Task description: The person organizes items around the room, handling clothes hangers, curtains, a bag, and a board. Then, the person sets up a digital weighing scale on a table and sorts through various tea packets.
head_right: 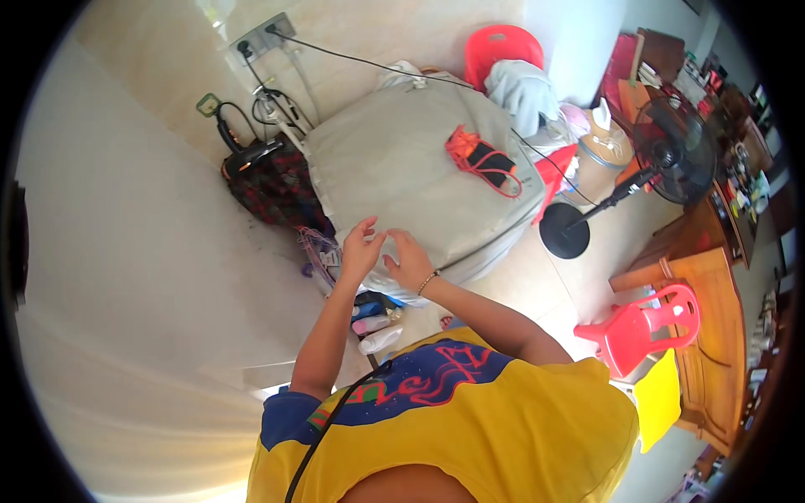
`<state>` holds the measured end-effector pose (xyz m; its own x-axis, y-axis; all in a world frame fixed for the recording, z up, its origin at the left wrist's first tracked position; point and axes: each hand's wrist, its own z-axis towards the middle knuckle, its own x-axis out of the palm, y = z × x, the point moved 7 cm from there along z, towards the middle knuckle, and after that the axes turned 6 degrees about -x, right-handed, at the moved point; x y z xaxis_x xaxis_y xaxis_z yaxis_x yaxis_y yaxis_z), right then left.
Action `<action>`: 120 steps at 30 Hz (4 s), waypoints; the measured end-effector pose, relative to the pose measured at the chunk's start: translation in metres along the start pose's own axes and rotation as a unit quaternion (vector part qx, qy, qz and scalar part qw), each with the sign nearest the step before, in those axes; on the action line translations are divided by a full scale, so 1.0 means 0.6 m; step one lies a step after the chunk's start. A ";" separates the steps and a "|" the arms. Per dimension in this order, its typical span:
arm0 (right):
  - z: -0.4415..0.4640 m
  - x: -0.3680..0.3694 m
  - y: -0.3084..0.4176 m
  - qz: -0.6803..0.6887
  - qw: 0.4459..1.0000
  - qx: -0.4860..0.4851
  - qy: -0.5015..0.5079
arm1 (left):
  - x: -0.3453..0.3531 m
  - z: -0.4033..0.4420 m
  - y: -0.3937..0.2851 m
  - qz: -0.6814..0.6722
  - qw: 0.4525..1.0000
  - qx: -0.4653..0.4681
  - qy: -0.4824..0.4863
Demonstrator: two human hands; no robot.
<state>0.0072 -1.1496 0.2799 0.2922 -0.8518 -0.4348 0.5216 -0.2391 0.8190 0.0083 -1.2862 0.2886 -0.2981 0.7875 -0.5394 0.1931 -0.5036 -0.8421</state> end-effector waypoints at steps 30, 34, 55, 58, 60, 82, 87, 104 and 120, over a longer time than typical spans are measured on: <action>0.189 -0.369 -0.240 -0.454 0.873 0.174 0.032 | 0.368 0.011 -0.249 0.257 0.921 0.250 0.151; 0.200 -0.372 -0.249 -0.443 0.876 0.183 0.051 | 0.403 0.021 -0.230 0.322 0.901 0.261 0.125; 0.211 -0.338 -0.163 -0.227 0.973 0.037 0.016 | 0.386 0.098 -0.072 -0.482 0.830 -0.235 0.151; 0.225 -0.285 -0.115 -0.182 0.982 0.026 0.049 | 0.326 0.128 -0.074 -0.614 0.751 -0.206 0.128; 0.229 -0.234 -0.070 -0.130 0.989 -0.001 0.066 | 0.273 0.131 -0.085 -0.686 0.698 -0.181 0.097; -0.082 0.253 0.198 0.014 0.898 -0.186 0.398 | -0.045 -0.360 0.207 -0.724 0.607 -0.135 -0.300; -0.264 0.324 0.241 -0.012 0.851 -0.196 0.488 | -0.010 -0.555 0.301 -0.714 0.547 -0.237 -0.367; -0.930 0.553 0.273 -0.059 0.583 -0.322 0.744 | 0.164 -1.174 0.527 -0.697 0.277 -0.227 -0.621; -1.279 0.721 0.353 0.002 0.497 -0.503 0.707 | 0.162 -1.512 0.681 -0.612 0.173 -0.284 -0.718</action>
<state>0.8596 -1.2112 -0.0223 0.1949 0.4983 -0.8448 0.4477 0.7212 0.5287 0.9066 -1.0932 -0.1059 -0.2870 -0.9238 0.2535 -0.8960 0.1654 -0.4120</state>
